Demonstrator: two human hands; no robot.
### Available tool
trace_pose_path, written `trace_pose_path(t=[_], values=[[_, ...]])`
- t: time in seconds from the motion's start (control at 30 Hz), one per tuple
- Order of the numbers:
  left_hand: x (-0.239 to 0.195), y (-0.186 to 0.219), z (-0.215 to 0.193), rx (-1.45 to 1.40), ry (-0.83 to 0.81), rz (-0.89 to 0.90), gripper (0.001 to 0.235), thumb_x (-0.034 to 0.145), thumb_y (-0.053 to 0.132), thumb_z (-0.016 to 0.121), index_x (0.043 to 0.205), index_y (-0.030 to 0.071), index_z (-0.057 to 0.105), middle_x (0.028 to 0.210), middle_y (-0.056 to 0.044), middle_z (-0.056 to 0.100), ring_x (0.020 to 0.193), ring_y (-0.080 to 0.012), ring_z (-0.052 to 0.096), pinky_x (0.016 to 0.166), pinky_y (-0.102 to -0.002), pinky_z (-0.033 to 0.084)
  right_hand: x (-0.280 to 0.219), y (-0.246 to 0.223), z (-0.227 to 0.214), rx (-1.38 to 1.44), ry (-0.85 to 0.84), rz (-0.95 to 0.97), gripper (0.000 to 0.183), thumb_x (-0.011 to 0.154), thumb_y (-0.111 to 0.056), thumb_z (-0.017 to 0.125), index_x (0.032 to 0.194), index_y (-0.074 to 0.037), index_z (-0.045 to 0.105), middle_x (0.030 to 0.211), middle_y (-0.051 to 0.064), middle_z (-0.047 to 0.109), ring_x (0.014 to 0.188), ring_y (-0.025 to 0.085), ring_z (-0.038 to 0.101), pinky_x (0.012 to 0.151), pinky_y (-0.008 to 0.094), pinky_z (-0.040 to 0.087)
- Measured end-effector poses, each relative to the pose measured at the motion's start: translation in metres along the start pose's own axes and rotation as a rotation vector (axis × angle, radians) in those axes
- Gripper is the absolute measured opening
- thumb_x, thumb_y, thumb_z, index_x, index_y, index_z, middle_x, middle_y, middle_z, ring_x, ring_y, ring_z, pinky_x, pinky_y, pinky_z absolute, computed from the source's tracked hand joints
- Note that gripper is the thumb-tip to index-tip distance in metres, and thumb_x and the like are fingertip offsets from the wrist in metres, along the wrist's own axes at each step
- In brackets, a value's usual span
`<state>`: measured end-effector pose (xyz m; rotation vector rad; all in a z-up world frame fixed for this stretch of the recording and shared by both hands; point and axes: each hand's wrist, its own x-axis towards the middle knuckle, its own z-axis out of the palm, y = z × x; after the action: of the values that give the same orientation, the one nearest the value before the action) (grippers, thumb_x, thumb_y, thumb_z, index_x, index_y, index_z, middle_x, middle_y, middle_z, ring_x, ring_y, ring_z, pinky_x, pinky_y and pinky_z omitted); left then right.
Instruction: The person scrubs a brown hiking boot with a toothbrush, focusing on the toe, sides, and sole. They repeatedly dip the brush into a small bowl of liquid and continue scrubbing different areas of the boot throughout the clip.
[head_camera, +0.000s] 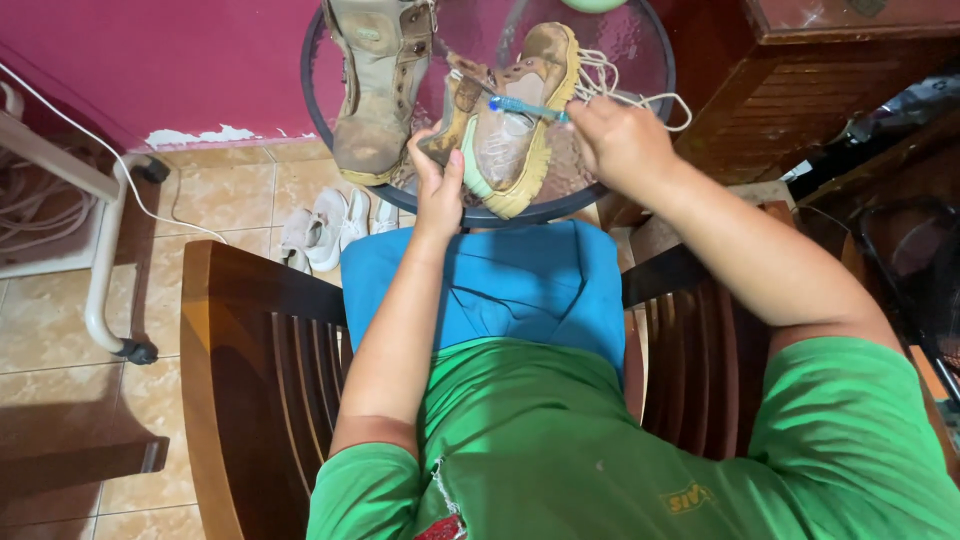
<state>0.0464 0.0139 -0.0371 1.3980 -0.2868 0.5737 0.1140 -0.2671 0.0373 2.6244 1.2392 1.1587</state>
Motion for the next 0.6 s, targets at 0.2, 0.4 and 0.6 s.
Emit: trace_pose_path(t=[0.2, 0.4, 0.6], values=[[-0.001, -0.003, -0.003, 0.011, -0.004, 0.009, 0.045, 0.111, 0.041, 0.057, 0.14, 0.017, 0.034, 0.142, -0.016, 0.046, 0.131, -0.0253, 0.046, 0.118, -0.048, 0.033, 0.002, -0.016, -0.014, 0.037, -0.007, -0.021, 0.019, 0.102, -0.029, 0.061, 0.117, -0.019, 0.068, 0.079, -0.001, 0.054, 0.069, 0.024, 0.069, 0.055, 0.038, 0.055], [-0.003, 0.003, 0.002, 0.004, -0.001, 0.031, 0.043, 0.111, 0.037, 0.056, 0.14, 0.015, 0.034, 0.142, -0.017, 0.046, 0.131, -0.0256, 0.045, 0.118, -0.05, 0.032, -0.026, -0.047, -0.057, 0.145, -0.092, -0.085, 0.022, 0.104, -0.028, 0.054, 0.118, -0.017, 0.066, 0.076, 0.003, 0.051, 0.069, 0.028, 0.067, 0.056, 0.04, 0.054], [-0.002, -0.015, -0.004, 0.027, -0.002, 0.038, 0.041, 0.111, 0.034, 0.058, 0.139, 0.016, 0.035, 0.14, -0.014, 0.047, 0.13, -0.0226, 0.045, 0.117, -0.048, 0.033, -0.026, -0.031, -0.054, 0.151, -0.108, -0.057, 0.026, 0.097, -0.024, 0.062, 0.121, -0.016, 0.067, 0.078, 0.003, 0.053, 0.066, 0.028, 0.065, 0.053, 0.044, 0.053]])
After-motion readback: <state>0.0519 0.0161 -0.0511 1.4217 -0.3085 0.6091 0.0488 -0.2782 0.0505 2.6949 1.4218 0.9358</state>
